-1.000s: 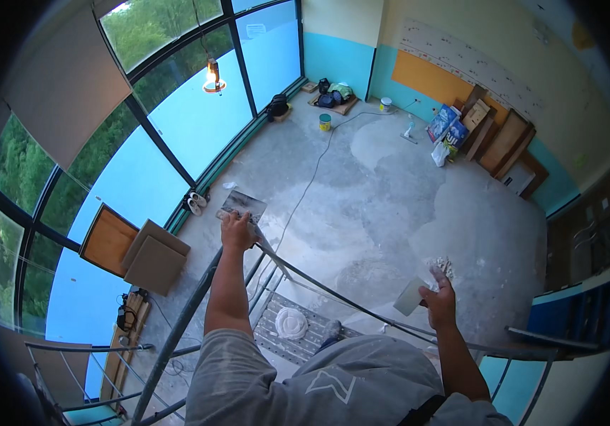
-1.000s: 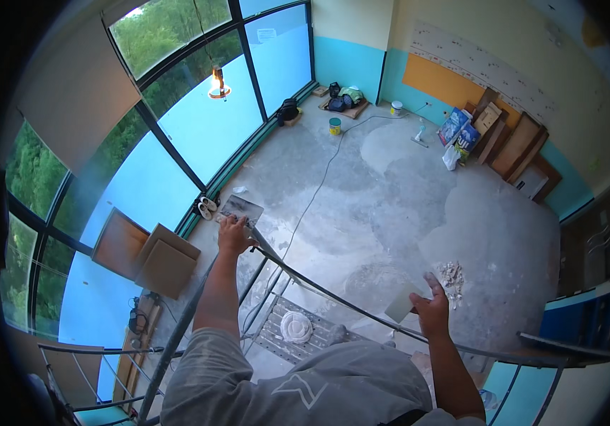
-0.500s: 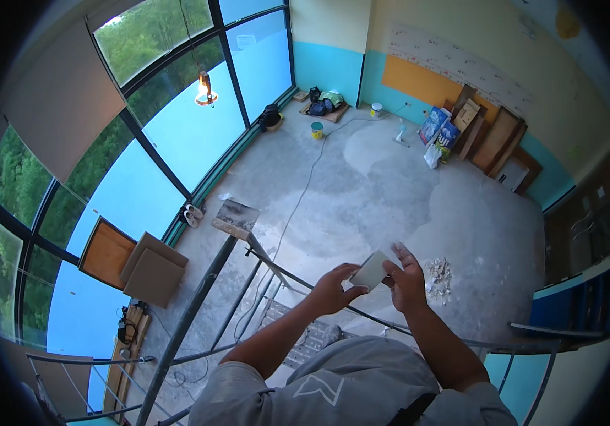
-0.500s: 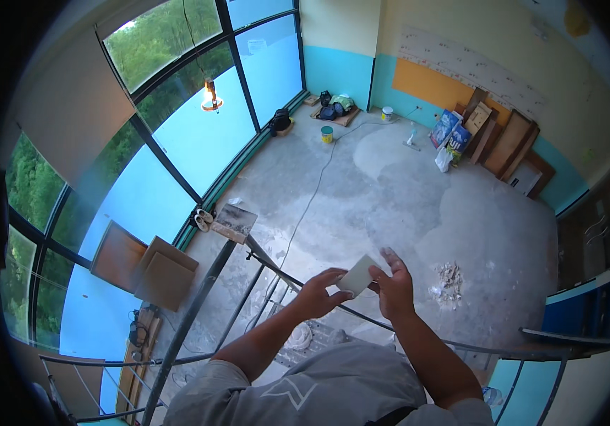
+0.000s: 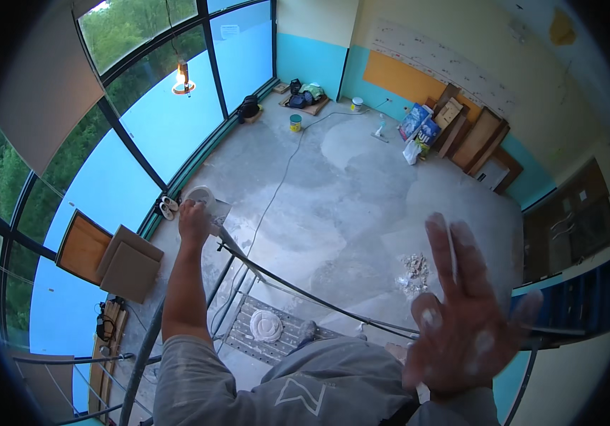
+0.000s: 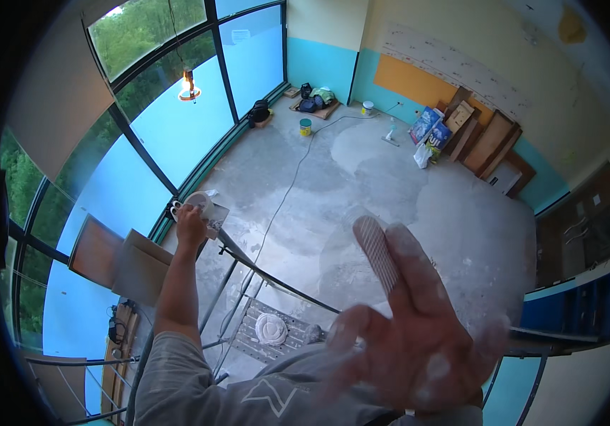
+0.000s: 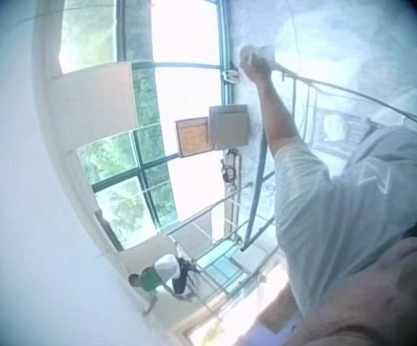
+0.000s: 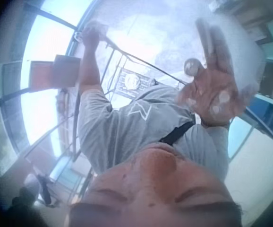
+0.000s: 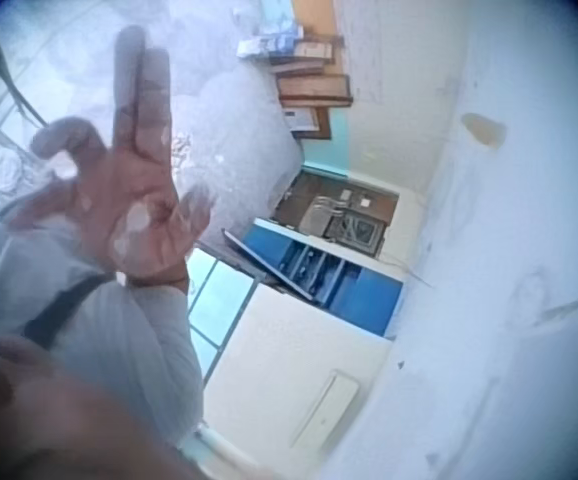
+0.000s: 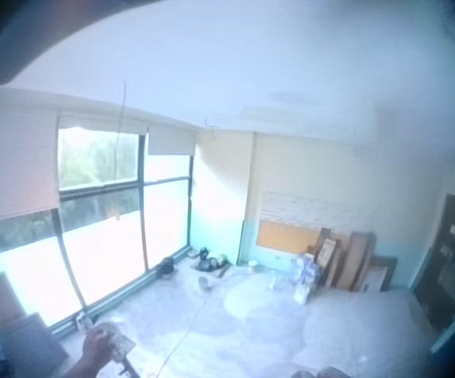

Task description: The person applies mesh tape to cracks in a ceiling by hand and then spreads joint compound over the tape using a putty knife.

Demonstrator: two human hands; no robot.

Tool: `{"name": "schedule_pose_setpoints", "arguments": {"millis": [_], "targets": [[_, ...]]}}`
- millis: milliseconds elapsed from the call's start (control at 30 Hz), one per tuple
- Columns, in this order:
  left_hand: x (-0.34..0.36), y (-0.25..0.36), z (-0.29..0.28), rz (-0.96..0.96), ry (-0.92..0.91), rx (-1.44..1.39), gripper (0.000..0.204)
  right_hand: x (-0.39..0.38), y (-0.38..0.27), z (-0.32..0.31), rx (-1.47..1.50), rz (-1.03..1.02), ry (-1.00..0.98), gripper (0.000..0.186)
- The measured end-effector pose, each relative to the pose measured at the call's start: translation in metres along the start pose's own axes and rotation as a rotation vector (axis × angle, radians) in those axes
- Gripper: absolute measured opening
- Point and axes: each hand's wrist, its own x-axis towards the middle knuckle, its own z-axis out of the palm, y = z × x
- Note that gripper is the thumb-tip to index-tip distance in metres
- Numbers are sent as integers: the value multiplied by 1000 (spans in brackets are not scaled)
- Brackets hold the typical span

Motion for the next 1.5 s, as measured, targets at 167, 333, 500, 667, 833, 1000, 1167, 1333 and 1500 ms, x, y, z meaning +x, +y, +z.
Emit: {"name": "schedule_pose_setpoints", "arguments": {"millis": [167, 333, 500, 667, 833, 1000, 1167, 1333, 1500], "targets": [[-6, -19, 36, -28, -29, 54, 20, -4, 5, 23, 0, -49, 41, 84], [-6, -21, 51, -5, -21, 106, 22, -2, 2, 28, 7, -113, -12, 82], [-1, 6, 42, -7, 13, 56, 36, -6, -7, 32, -50, -135, -74, 79], [-2, 38, 8, -52, 83, 8, 54, -6, -12, 32, -78, -121, -126, 76], [-28, 71, -9, 6, 185, -138, 56, -4, -16, 29, -91, -78, -193, 73], [-43, 125, -21, 66, 110, -290, 56, -9, -30, 25, -113, -79, -258, 71], [-36, 188, -80, 116, -116, -430, 52, -16, -52, 2, -188, -211, -128, 74], [-14, 307, -212, 506, -643, -444, 60, -13, -90, -88, -235, -323, 77, 81], [-52, 415, -333, 1146, -446, -612, 44, -34, -110, -115, -287, -382, 475, 80]]}}
